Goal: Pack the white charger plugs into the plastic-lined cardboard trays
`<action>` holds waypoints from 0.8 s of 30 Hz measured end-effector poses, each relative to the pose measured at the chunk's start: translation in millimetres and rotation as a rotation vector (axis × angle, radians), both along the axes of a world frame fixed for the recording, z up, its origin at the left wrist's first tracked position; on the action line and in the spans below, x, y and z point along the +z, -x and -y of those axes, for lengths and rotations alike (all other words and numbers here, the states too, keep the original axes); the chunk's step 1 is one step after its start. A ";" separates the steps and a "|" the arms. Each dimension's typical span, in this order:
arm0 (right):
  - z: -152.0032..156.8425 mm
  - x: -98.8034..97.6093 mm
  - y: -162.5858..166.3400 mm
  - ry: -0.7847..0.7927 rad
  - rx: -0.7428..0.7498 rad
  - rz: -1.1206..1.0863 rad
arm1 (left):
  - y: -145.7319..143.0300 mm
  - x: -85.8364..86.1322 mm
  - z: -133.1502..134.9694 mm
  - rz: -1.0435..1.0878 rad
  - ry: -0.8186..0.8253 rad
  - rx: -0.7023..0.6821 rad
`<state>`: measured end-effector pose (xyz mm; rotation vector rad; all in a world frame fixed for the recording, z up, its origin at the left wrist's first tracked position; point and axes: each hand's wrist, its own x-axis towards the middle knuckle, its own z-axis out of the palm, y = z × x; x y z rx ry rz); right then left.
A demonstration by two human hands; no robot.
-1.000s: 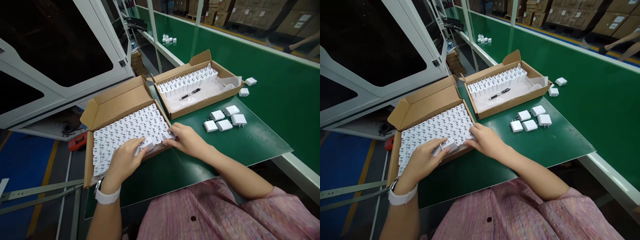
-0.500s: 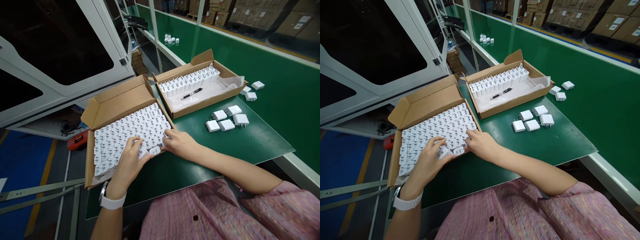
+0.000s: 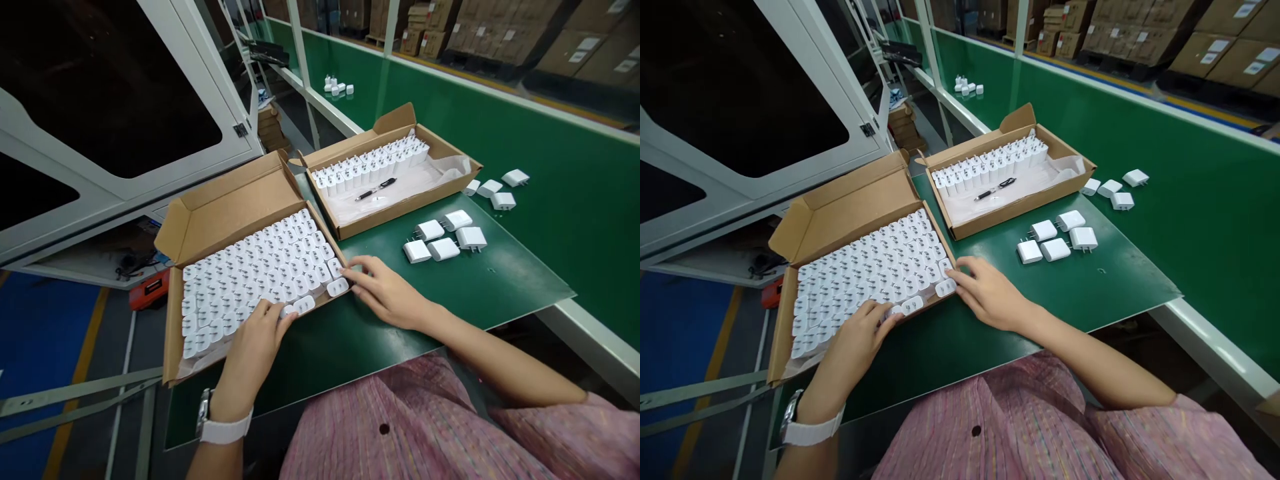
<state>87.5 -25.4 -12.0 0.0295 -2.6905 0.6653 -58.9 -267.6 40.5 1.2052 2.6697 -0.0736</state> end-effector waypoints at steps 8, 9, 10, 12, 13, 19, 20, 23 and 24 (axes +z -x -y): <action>-57.1 -34.4 -39.3 -0.193 -0.796 0.114 | -2.8 -6.1 -11.3 0.225 -0.305 0.038; -59.1 -36.1 -39.2 -0.235 -0.799 0.156 | -4.7 -5.4 -13.9 0.211 -0.294 0.058; -60.0 -37.4 -38.4 -0.278 -0.796 0.189 | -6.6 -4.4 -16.2 0.182 -0.262 0.084; -60.1 -39.0 -36.0 -0.358 -0.783 0.235 | -9.3 -1.2 -19.9 0.097 -0.135 0.161; -59.8 -39.6 -35.0 -0.387 -0.775 0.249 | -10.1 0.6 -21.4 0.059 -0.054 0.206; -57.2 -42.8 -36.1 -0.413 -0.762 0.241 | -8.7 2.1 -32.5 0.114 0.020 0.310; -56.9 -43.8 -36.3 -0.403 -0.761 0.234 | -7.9 0.1 -34.4 0.147 -0.033 0.309; -57.7 -47.3 -34.0 -0.356 -0.747 0.214 | -6.8 -5.5 -35.4 0.230 -0.163 0.315; -58.3 -47.8 -32.5 -0.329 -0.738 0.200 | -7.7 -6.1 -34.1 0.241 -0.183 0.315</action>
